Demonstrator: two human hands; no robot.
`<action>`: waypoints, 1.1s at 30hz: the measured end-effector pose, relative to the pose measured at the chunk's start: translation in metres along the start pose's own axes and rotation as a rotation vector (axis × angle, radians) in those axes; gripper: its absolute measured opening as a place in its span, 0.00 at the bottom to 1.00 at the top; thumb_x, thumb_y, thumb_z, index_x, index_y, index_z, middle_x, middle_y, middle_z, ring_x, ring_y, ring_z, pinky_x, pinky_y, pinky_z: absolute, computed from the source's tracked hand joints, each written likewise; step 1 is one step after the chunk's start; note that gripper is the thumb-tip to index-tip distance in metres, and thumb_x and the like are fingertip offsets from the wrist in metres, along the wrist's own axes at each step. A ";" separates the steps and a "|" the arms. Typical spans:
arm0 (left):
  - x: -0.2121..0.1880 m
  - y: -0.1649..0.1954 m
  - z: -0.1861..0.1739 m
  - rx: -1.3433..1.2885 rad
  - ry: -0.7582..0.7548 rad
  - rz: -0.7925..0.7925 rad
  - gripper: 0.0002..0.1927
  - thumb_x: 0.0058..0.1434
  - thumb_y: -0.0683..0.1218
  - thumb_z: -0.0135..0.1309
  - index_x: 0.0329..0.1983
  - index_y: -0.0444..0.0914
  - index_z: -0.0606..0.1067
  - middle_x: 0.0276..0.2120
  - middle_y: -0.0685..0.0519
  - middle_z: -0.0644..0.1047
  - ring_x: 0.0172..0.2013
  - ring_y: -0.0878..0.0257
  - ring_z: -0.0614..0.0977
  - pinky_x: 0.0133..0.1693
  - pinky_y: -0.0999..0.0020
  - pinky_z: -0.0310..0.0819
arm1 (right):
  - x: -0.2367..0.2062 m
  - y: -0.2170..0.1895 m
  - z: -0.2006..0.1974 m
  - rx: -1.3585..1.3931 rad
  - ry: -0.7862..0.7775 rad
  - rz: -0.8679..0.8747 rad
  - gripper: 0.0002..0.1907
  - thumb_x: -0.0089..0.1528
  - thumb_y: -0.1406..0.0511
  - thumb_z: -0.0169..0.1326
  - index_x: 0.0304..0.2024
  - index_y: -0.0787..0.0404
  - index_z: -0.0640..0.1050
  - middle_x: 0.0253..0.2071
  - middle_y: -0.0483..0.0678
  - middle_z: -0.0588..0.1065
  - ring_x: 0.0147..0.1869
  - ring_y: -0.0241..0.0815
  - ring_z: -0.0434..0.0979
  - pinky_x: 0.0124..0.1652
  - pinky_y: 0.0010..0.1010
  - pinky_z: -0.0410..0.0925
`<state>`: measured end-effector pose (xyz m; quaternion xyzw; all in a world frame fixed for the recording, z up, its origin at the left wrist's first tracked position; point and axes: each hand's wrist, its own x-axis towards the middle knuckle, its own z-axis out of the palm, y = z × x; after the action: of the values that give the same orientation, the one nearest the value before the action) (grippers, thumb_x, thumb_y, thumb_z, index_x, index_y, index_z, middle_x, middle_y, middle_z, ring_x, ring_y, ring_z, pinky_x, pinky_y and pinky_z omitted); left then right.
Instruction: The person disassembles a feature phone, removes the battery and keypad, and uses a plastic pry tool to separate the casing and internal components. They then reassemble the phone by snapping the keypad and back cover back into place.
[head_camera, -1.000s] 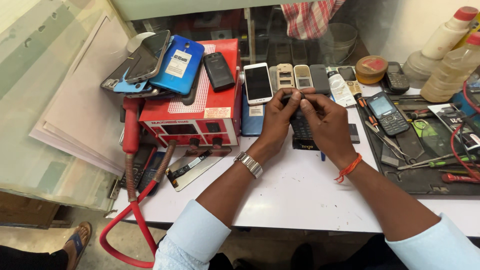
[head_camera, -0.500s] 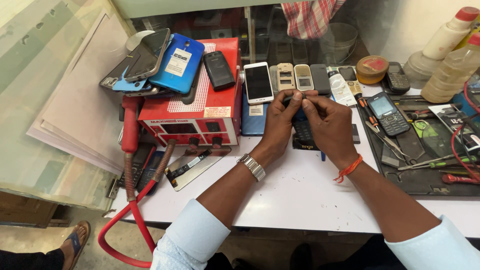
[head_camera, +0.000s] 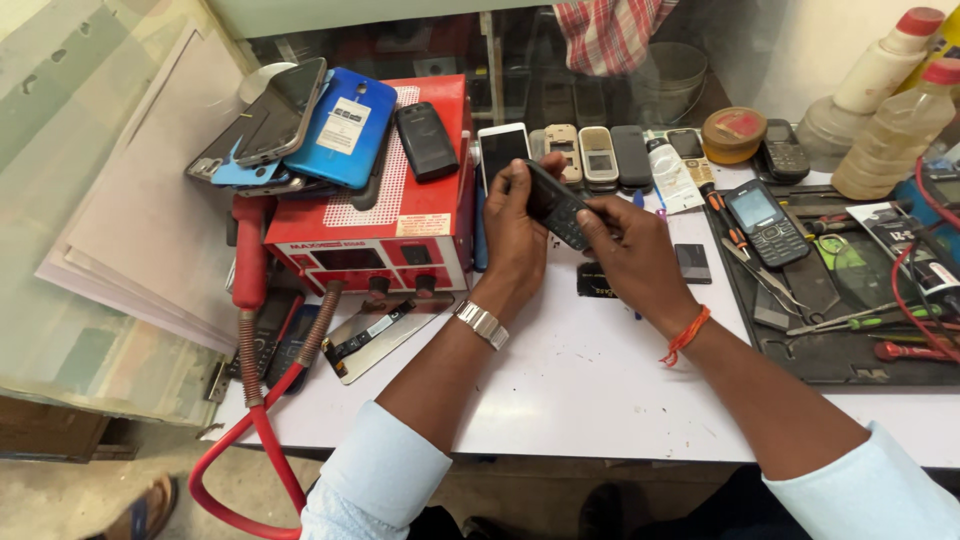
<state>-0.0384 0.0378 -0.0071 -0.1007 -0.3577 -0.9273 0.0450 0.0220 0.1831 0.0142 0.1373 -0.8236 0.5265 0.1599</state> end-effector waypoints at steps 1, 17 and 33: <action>0.001 0.001 -0.001 0.032 -0.007 0.003 0.14 0.74 0.52 0.46 0.50 0.36 0.70 0.50 0.45 0.80 0.53 0.59 0.81 0.57 0.63 0.76 | 0.001 0.000 -0.001 0.023 -0.008 0.004 0.14 0.69 0.63 0.53 0.50 0.67 0.79 0.33 0.46 0.80 0.34 0.30 0.78 0.34 0.24 0.72; -0.023 0.019 0.013 1.042 -0.318 0.597 0.09 0.71 0.44 0.53 0.52 0.38 0.78 0.60 0.49 0.72 0.62 0.55 0.74 0.62 0.62 0.71 | 0.002 -0.018 -0.016 -0.051 0.181 -0.281 0.12 0.70 0.65 0.56 0.54 0.66 0.77 0.50 0.51 0.78 0.50 0.37 0.81 0.46 0.26 0.75; -0.024 0.006 0.010 1.067 -0.293 0.656 0.07 0.70 0.44 0.55 0.49 0.38 0.76 0.51 0.51 0.76 0.58 0.54 0.73 0.61 0.59 0.68 | 0.000 -0.009 -0.010 0.076 0.147 -0.213 0.10 0.71 0.68 0.53 0.53 0.69 0.76 0.55 0.53 0.78 0.52 0.37 0.83 0.48 0.26 0.77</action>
<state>-0.0124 0.0404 -0.0009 -0.2941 -0.7229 -0.5365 0.3211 0.0267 0.1888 0.0260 0.1907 -0.7698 0.5462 0.2695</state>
